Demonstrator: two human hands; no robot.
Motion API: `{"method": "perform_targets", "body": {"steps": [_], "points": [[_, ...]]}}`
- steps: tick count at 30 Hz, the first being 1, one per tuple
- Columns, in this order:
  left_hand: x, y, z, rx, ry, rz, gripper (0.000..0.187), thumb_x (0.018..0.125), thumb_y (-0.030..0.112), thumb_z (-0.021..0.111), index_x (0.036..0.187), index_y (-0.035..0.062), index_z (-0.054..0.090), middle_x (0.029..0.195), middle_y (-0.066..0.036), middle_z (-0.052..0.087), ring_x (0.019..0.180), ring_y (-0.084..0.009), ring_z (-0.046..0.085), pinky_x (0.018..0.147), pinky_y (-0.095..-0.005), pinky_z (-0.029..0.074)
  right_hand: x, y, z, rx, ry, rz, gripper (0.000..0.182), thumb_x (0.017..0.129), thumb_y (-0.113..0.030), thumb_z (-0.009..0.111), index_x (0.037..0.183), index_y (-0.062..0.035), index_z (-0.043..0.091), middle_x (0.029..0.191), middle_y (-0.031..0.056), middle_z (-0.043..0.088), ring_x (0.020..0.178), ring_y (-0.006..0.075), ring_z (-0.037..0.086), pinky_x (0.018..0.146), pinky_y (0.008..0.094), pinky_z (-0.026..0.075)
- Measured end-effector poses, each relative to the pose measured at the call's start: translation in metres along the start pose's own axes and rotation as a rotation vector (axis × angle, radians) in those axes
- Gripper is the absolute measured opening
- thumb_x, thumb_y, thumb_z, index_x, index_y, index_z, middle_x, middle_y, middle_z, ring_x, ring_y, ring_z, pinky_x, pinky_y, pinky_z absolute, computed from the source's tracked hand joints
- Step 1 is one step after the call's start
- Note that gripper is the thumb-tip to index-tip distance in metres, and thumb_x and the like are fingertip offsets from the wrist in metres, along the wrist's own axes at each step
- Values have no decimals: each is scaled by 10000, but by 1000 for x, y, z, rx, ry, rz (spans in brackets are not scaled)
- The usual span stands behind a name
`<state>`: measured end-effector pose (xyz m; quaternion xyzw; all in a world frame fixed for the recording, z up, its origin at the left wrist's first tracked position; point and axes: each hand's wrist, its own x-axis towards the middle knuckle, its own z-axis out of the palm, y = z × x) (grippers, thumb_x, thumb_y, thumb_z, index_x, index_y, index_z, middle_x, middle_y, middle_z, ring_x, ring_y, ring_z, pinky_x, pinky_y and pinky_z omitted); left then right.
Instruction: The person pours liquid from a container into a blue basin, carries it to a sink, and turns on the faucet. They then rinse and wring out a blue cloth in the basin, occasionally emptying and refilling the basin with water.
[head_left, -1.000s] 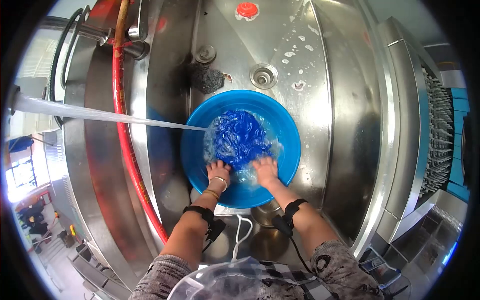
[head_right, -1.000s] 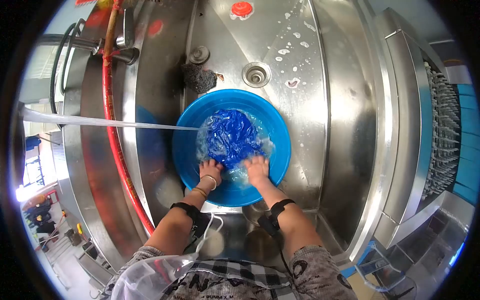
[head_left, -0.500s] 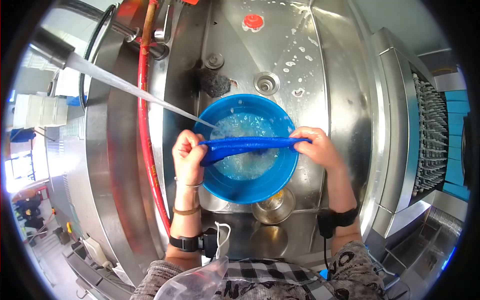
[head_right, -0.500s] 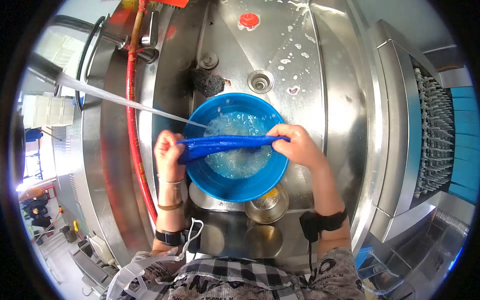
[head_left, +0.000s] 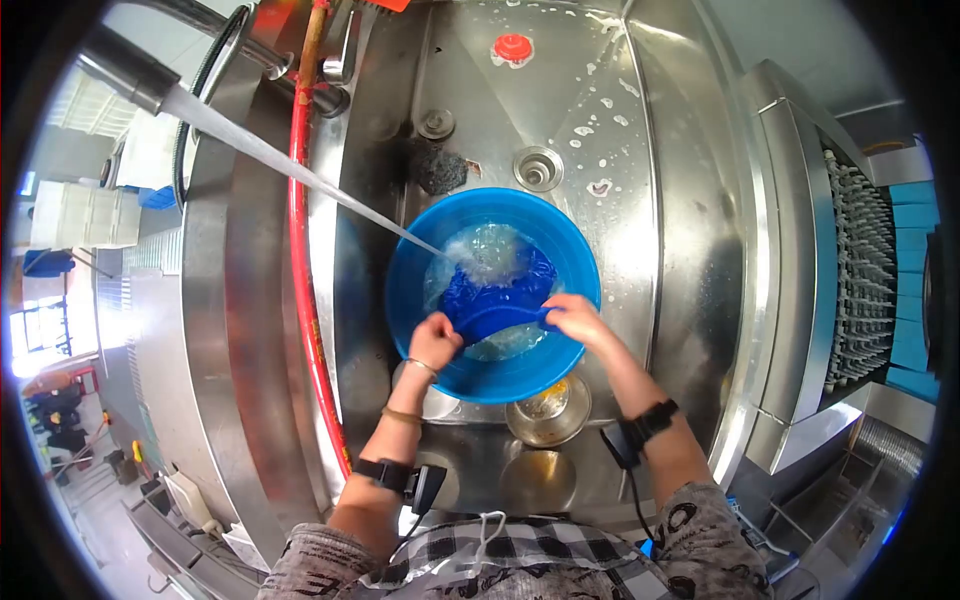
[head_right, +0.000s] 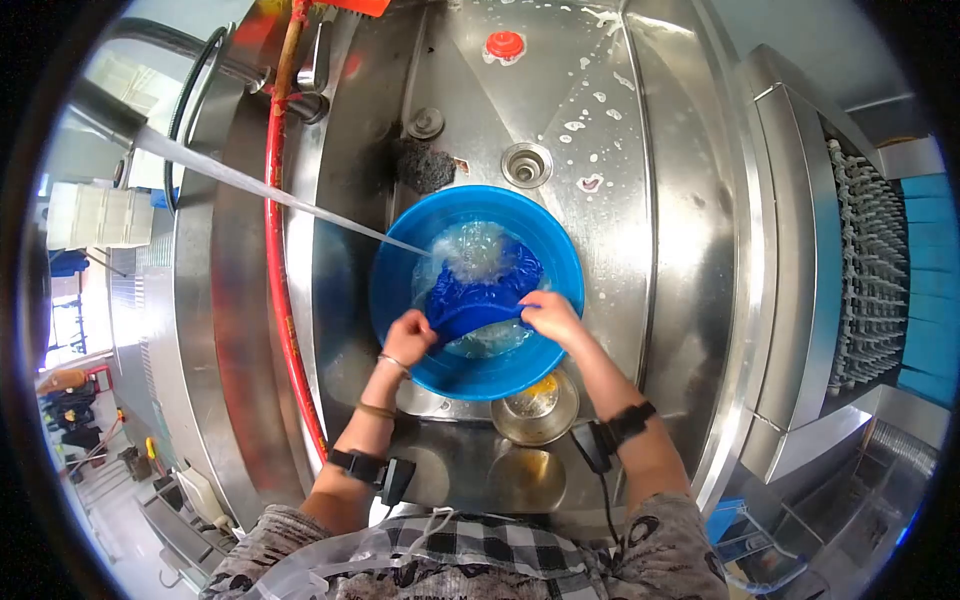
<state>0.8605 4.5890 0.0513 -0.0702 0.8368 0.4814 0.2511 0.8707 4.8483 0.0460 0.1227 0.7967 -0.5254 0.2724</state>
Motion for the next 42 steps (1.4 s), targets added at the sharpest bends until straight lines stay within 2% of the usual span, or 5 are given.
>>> {"method": "perform_targets", "body": {"steps": [11,15,28,37,42], "points": [[58,-68,59,-869,-201,-759,764,708,654,380,1294,275,71,1372,-42,20,1227,-389,36,826,-667,169,102,54,141,264,123,149,488,710,-341,588,1077,-36,483,902,155,585,805,206,562,710,320,438],[94,-137,71,-1307,-308,-499,583,748,585,418,1049,88,470,858,-57,574,720,-197,559,670,-323,450,43,-36,131,69,33,-154,327,721,-343,517,642,-26,513,624,190,535,595,355,534,536,413,409],[36,-44,62,-653,-17,-779,366,840,247,421,1171,112,344,1124,-84,425,899,-256,506,722,-491,421,81,38,85,-548,778,-190,201,652,-273,634,705,-84,591,901,132,540,811,284,530,682,395,416],[53,-80,53,-1751,-946,-634,363,809,389,473,904,42,521,750,-73,558,634,-161,546,513,-313,455,15,-33,141,148,316,-345,165,638,-207,583,599,-51,544,627,108,515,639,272,545,559,358,423],[33,-26,70,-1001,-142,-544,157,821,139,434,953,91,504,857,-53,567,727,-159,564,588,-297,471,73,-7,93,-210,677,-206,206,686,-241,546,598,-56,564,655,125,548,570,326,533,510,407,415]]}}
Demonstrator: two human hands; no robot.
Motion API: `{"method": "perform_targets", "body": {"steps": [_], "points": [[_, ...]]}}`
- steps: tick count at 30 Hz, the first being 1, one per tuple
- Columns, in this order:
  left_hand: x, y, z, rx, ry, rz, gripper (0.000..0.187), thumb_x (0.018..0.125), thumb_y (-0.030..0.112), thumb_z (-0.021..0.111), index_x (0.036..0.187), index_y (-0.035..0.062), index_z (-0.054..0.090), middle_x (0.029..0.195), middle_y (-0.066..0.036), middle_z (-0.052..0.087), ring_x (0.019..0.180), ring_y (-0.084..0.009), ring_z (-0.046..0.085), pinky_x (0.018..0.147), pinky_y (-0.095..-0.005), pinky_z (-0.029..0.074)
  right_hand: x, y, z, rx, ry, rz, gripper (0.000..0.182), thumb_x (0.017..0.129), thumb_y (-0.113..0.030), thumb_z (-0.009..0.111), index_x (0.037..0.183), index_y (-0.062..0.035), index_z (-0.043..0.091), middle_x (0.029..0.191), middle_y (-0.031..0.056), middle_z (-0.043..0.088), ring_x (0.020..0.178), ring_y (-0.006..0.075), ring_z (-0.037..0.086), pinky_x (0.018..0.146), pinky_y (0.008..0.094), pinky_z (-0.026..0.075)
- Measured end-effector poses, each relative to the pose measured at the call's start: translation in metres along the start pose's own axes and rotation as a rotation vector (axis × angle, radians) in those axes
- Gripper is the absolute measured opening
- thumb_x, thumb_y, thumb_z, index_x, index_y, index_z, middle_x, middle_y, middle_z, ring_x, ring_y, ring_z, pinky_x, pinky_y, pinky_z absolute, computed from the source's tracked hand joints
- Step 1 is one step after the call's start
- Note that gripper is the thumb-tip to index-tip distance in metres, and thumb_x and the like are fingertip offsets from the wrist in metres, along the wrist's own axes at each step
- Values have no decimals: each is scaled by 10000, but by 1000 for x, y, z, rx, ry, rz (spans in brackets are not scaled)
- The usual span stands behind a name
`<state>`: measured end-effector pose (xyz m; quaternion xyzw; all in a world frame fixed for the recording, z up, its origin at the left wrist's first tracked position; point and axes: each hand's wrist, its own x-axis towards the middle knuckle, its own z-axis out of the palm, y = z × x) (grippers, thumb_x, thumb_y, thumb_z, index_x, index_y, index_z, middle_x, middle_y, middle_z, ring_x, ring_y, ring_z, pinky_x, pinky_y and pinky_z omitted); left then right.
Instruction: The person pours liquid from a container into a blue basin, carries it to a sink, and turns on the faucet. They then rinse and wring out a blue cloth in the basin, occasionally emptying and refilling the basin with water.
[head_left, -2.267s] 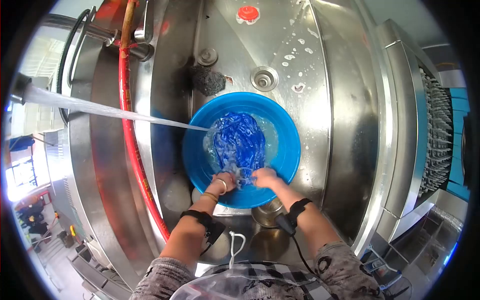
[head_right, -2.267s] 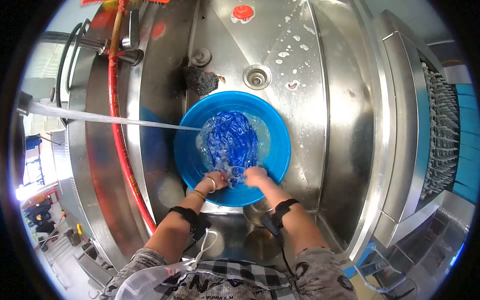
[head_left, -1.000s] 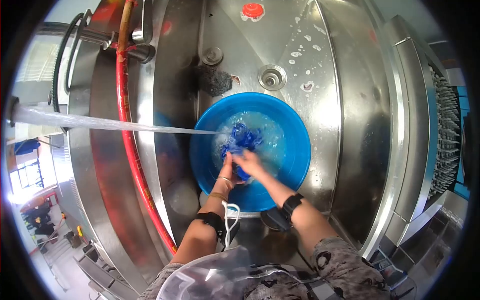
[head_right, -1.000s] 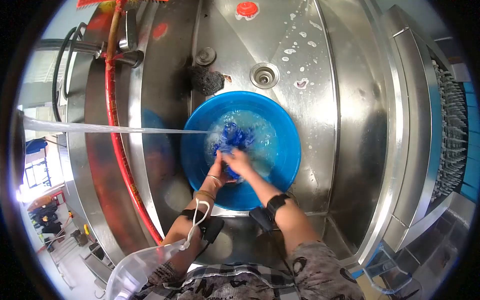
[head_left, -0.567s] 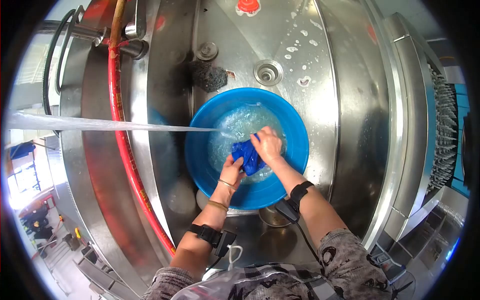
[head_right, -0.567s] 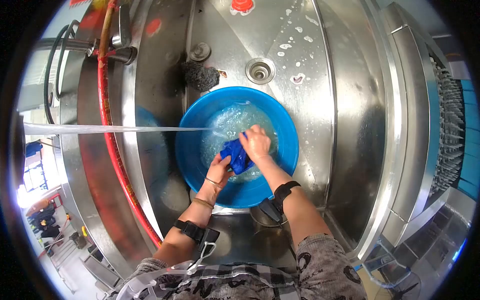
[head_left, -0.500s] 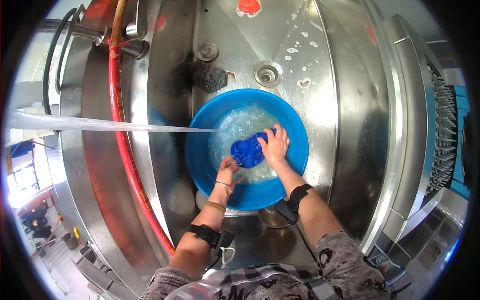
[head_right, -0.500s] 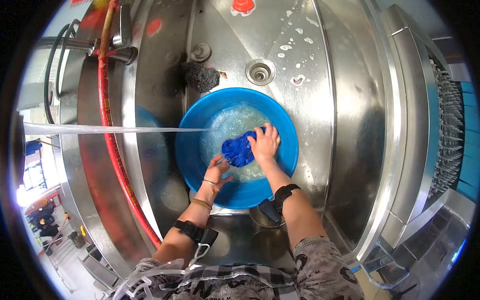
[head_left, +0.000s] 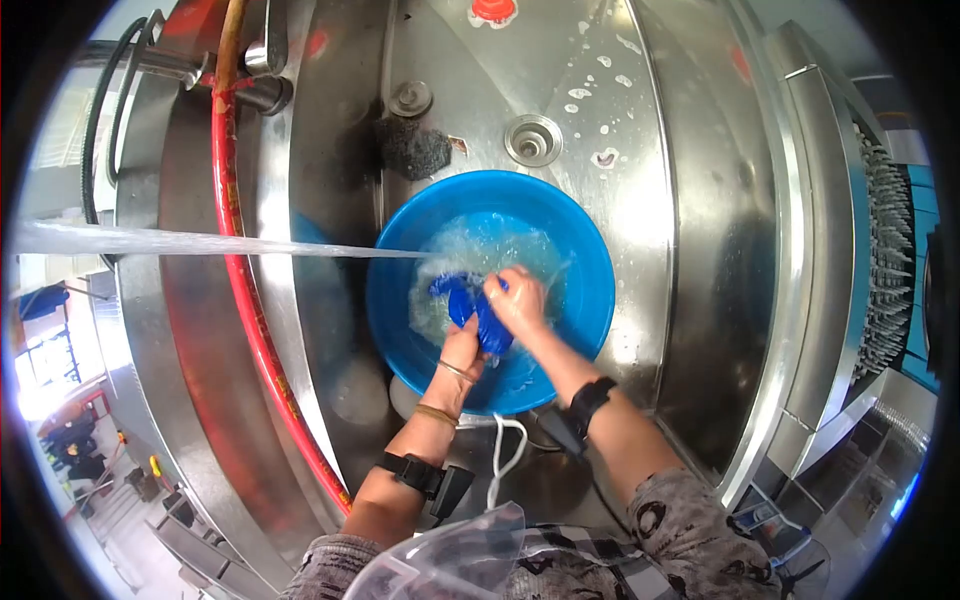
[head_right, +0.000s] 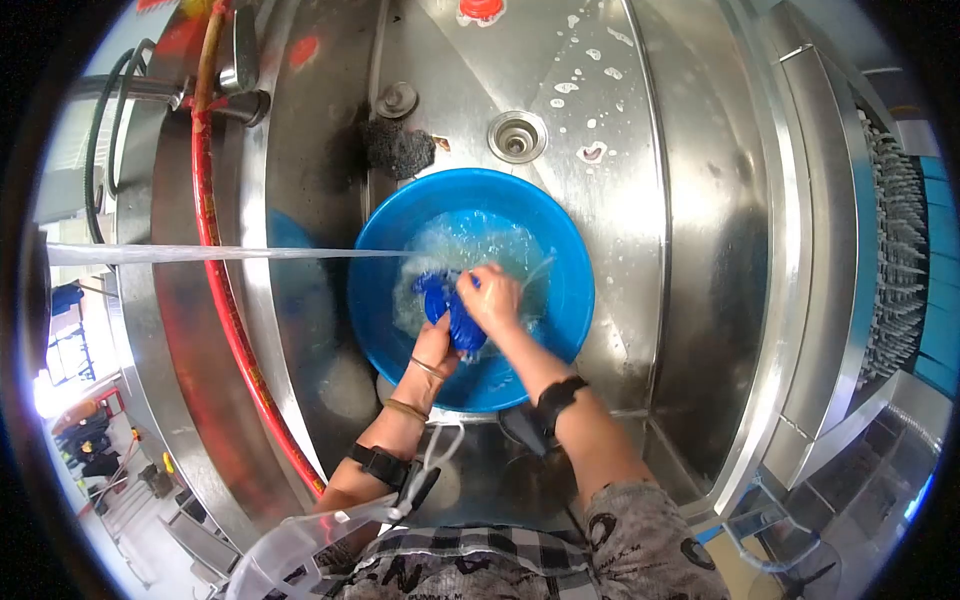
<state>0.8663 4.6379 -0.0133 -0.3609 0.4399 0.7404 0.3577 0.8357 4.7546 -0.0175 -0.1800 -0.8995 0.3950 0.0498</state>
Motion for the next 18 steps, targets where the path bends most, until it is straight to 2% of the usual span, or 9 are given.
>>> {"method": "perform_targets", "body": {"steps": [1,2,5,7,10,12,13,15,18], "points": [[-8,4,4,47,48,25,180,816,135,441,991,112,474,894,-62,556,777,-174,551,608,-325,463,9,10,-8,-156,-62,-61,198,673,-252,559,586,-75,577,757,94,570,631,292,544,531,397,424],[-15,10,10,95,93,56,219,810,130,448,1029,134,444,931,-71,545,828,-189,538,629,-353,454,15,30,-8,-334,-153,-88,168,669,-266,571,675,-102,602,980,78,520,857,264,503,615,383,427],[3,-3,-37,103,426,-102,322,802,187,470,1100,152,354,1095,-95,452,999,-259,441,710,-437,406,15,42,-12,-666,-112,-137,241,681,-247,562,887,-123,577,1135,59,404,1043,266,364,733,404,396],[9,-7,-49,113,377,-163,373,803,216,474,1139,149,326,1130,-107,423,1020,-273,427,722,-452,400,-15,52,9,-748,-360,-421,365,695,-192,538,1052,-138,486,1203,54,333,1112,281,287,797,451,355],[12,-11,-53,122,223,-273,558,795,342,498,1240,139,229,1212,-142,336,1059,-320,396,751,-486,386,-56,59,30,-554,-489,-338,418,628,-139,575,1036,-111,489,1074,63,449,1063,282,366,795,436,383],[9,-9,-44,-8,187,-512,653,778,417,507,1259,105,194,1264,-147,263,1090,-348,360,768,-510,376,-53,52,22,-114,-895,119,339,590,-81,553,929,-72,546,864,84,537,951,295,457,798,389,389],[5,-6,-36,-45,209,-603,623,771,470,485,1201,58,303,1216,-164,342,1064,-331,402,752,-520,394,-51,45,15,-118,-889,114,339,590,-81,553,929,-72,546,864,84,537,951,295,457,798,389,389],[-6,-10,-28,-167,-9,-501,585,776,477,468,1153,42,360,1150,-162,411,1015,-305,450,749,-493,415,-51,25,-14,122,-698,-314,275,559,-48,536,832,-43,564,727,101,553,825,304,509,776,351,393],[-22,-6,-10,-385,-378,-368,435,815,402,439,988,8,504,910,-108,576,809,-208,575,739,-328,475,-46,-26,-80,229,-855,-516,249,567,-63,567,813,-26,548,757,126,544,757,259,527,716,354,401]]}}
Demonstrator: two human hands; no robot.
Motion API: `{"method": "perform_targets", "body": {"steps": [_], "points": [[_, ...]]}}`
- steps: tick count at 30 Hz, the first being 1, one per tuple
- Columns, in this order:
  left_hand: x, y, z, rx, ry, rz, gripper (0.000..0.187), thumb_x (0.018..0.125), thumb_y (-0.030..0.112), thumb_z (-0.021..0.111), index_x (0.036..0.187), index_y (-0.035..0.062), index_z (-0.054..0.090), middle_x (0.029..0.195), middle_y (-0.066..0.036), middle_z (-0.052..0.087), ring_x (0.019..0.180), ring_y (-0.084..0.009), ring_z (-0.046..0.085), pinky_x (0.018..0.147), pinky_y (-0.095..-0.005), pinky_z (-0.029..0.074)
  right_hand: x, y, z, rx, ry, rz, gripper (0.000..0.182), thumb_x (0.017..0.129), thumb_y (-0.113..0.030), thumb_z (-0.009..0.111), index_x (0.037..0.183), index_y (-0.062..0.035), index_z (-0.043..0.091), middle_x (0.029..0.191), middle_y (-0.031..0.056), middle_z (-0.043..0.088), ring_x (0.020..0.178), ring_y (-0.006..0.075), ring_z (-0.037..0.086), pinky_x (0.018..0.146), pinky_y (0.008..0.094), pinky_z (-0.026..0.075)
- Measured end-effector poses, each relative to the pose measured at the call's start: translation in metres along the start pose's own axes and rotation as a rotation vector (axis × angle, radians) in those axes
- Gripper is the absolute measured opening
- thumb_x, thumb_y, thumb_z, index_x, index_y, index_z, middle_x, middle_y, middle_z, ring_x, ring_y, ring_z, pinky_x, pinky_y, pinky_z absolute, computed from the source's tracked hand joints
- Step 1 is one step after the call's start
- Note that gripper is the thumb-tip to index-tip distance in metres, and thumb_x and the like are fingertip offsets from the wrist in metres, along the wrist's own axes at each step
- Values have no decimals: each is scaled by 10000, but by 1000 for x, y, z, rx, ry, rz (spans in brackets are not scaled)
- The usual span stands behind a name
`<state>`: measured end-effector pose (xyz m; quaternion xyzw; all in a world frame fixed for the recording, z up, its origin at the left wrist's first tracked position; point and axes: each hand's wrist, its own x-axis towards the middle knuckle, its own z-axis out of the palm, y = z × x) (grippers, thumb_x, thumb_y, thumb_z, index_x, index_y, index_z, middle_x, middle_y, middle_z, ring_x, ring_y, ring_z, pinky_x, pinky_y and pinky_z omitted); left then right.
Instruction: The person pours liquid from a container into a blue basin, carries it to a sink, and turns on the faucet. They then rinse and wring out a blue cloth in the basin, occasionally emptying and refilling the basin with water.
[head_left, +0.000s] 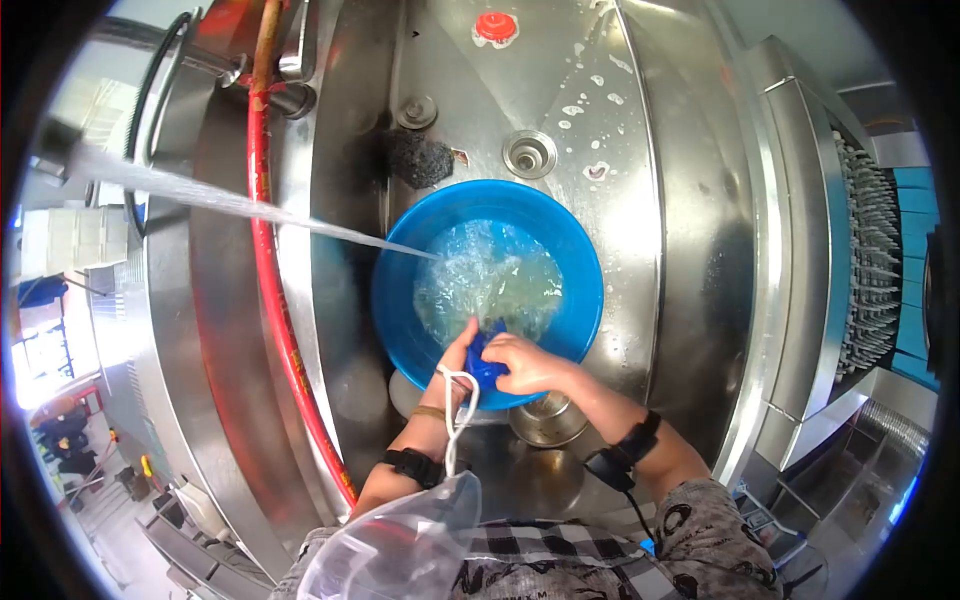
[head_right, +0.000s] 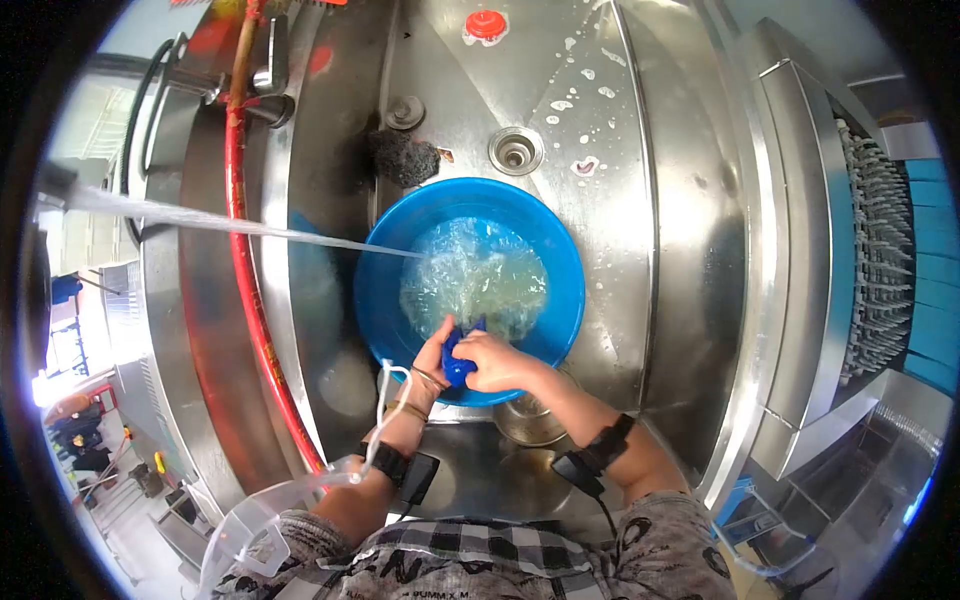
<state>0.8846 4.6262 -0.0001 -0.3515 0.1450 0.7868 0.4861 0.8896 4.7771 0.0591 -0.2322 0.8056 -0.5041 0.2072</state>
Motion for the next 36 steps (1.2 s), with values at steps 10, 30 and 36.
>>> {"method": "perform_targets", "body": {"steps": [10,30,36], "points": [[-68,-27,108,91,-329,118,486,791,477,408,1156,157,404,1107,-62,491,972,-219,503,792,-502,413,0,-43,-27,1741,489,228,323,760,-269,533,1002,-56,512,970,38,524,909,127,481,765,250,390],[-128,-53,132,361,-191,171,465,756,421,516,977,12,488,780,-107,571,600,-156,553,375,-176,384,-23,-91,-39,1726,200,-60,614,725,-511,505,1161,-89,411,1155,104,440,1070,252,415,923,355,321],[-132,-78,135,93,-327,145,599,724,523,498,1040,19,429,845,-118,530,610,-162,493,360,-176,320,-20,-119,-42,1514,376,103,278,747,-327,589,853,-91,485,795,81,542,748,192,546,658,293,460]]}}
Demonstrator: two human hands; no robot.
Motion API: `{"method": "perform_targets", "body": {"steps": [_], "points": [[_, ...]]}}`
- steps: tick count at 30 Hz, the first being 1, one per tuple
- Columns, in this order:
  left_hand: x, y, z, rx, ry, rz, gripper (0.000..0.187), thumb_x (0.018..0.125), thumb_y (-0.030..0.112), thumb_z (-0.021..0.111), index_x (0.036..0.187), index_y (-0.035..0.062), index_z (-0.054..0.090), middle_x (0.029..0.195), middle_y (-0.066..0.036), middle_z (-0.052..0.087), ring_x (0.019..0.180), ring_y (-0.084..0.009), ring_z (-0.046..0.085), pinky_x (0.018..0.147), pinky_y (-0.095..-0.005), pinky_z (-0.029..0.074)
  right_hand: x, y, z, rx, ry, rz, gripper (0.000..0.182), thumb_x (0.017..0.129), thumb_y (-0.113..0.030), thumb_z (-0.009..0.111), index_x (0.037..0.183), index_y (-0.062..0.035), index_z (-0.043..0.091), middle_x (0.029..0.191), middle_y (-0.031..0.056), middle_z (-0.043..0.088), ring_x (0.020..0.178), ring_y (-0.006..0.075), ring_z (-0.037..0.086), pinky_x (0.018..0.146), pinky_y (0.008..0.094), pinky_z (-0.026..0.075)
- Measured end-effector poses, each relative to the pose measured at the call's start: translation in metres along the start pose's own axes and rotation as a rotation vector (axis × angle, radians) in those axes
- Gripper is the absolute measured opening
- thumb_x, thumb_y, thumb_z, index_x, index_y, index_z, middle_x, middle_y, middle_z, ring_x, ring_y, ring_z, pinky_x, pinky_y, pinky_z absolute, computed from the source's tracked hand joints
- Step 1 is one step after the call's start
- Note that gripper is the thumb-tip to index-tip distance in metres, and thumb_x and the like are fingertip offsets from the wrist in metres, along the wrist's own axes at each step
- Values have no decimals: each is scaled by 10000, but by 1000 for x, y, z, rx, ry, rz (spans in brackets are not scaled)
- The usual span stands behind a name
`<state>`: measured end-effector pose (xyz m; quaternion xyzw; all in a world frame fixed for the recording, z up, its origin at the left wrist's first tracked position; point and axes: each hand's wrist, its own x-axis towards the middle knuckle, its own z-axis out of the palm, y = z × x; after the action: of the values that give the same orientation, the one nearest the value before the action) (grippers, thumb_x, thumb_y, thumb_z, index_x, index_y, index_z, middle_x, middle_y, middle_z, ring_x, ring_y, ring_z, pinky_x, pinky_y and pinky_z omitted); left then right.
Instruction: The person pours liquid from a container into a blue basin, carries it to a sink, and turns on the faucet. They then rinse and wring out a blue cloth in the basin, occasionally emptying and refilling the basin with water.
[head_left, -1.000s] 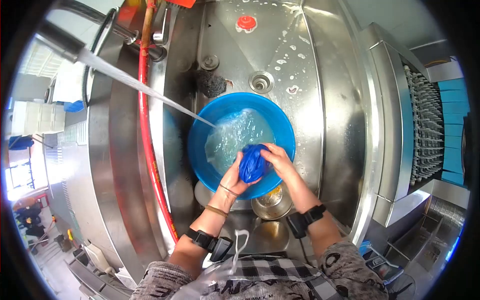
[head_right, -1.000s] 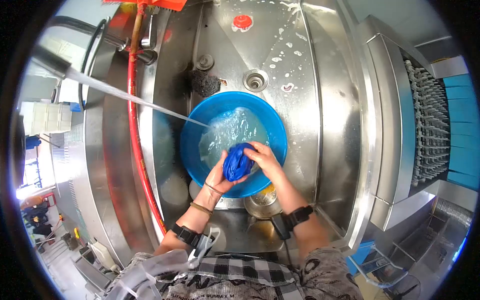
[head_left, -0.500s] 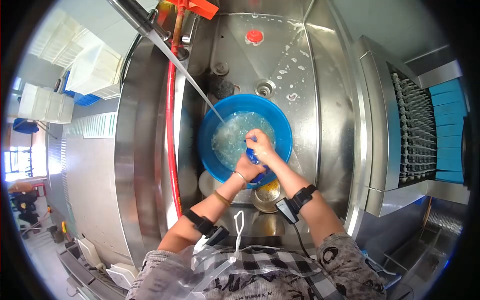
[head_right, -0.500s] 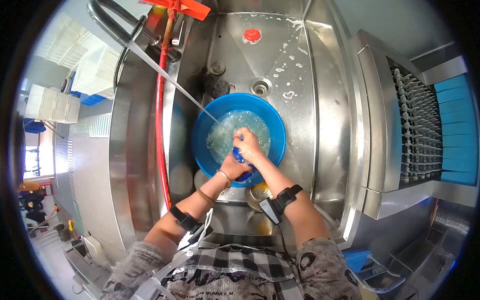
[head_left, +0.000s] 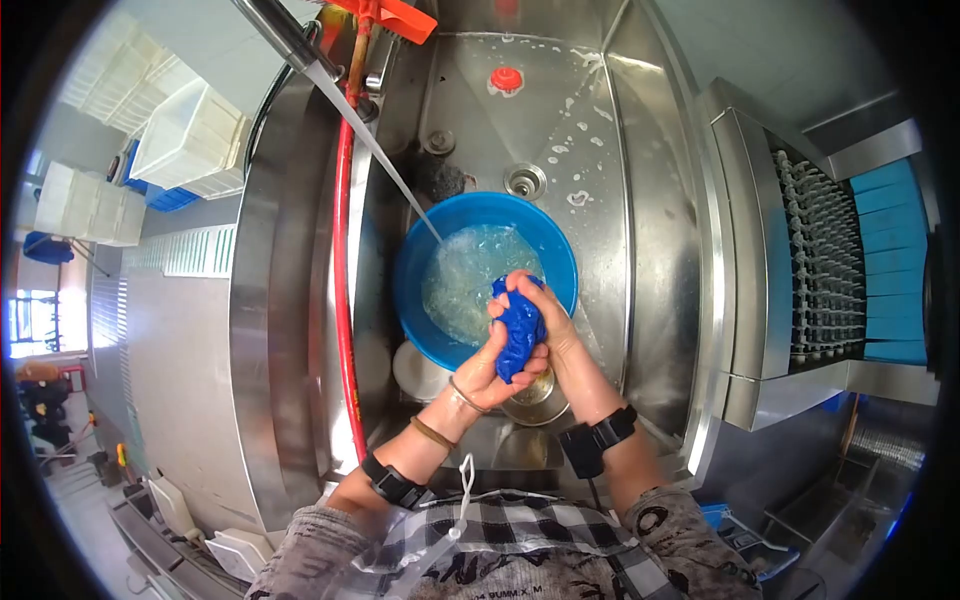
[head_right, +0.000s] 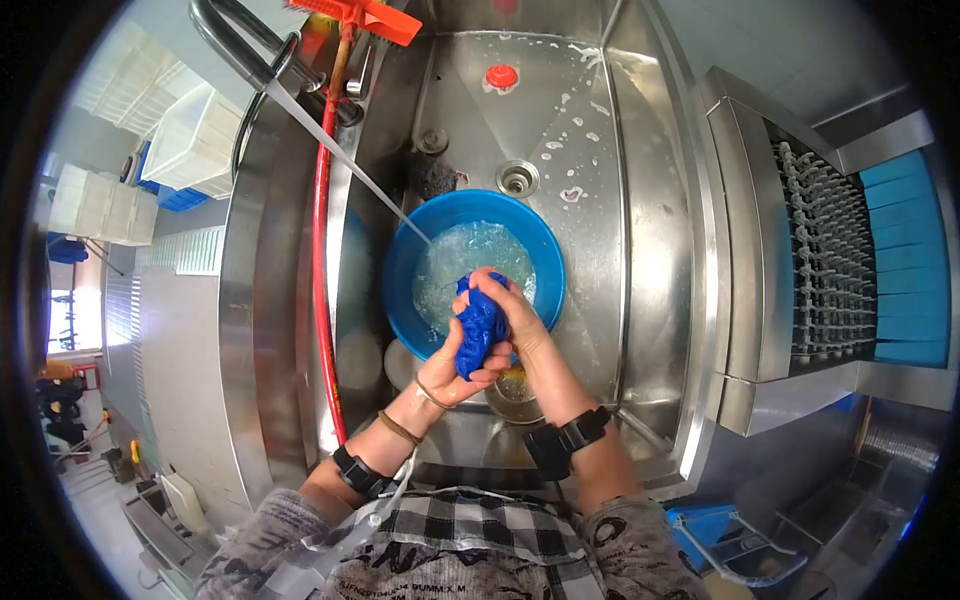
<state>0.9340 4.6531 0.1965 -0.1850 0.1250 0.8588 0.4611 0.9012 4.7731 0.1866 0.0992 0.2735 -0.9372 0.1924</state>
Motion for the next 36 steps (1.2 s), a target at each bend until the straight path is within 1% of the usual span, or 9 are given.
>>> {"method": "perform_targets", "body": {"steps": [9,18,23,25,27,30,32,34,36], "points": [[13,26,-1,497,313,-216,214,676,114,604,868,70,520,622,-34,528,433,-101,476,303,-205,304,27,-4,2,-661,118,92,175,770,-195,570,778,-41,486,610,46,499,543,124,517,491,244,432],[38,1,-33,1058,858,91,336,628,212,617,804,-70,566,727,-127,593,663,-189,587,542,-308,444,49,50,-32,-1557,382,-174,297,757,-253,527,915,-3,499,711,234,556,689,360,559,610,390,450],[38,-9,-91,1606,944,18,533,571,327,664,981,11,534,909,-209,570,853,-309,558,735,-354,433,37,72,-38,-1822,533,147,395,772,-273,502,1100,-82,394,911,221,517,801,377,536,685,443,424],[33,-13,-153,1562,1029,143,523,555,307,669,972,21,538,871,-179,586,799,-288,571,723,-353,439,26,59,-28,-1862,539,138,589,738,-325,550,1224,-148,269,1105,196,394,932,376,475,752,450,398],[13,6,-171,1510,1166,267,539,512,290,687,956,25,535,850,-160,588,785,-269,568,737,-343,433,18,46,-74,-1987,780,-294,669,680,-269,615,1226,-98,268,1134,168,383,1052,337,378,857,426,320],[-6,33,-186,1243,1279,293,558,504,245,690,979,7,520,924,-143,556,834,-252,541,778,-306,412,3,46,-150,-1619,1254,110,638,655,-190,628,1188,-30,315,1181,179,391,1078,323,390,877,394,343],[-6,40,-191,969,1321,322,554,521,197,681,1009,-4,511,981,-114,537,844,-233,530,795,-279,402,-8,55,-189,-1442,1132,271,542,652,-166,618,1126,-21,399,1065,183,493,988,324,473,830,387,386],[-2,50,-175,469,882,460,557,555,139,652,1069,12,480,989,-81,532,860,-211,522,796,-291,404,-14,52,-193,-1345,968,207,425,658,-127,594,1047,-8,471,929,168,563,889,312,534,782,368,418],[6,63,-163,697,857,469,540,583,90,625,1089,15,452,980,-63,531,873,-180,512,771,-279,397,-1,34,-197,-1211,947,83,382,658,-108,583,1011,1,485,896,156,572,860,297,544,753,359,431]]}}
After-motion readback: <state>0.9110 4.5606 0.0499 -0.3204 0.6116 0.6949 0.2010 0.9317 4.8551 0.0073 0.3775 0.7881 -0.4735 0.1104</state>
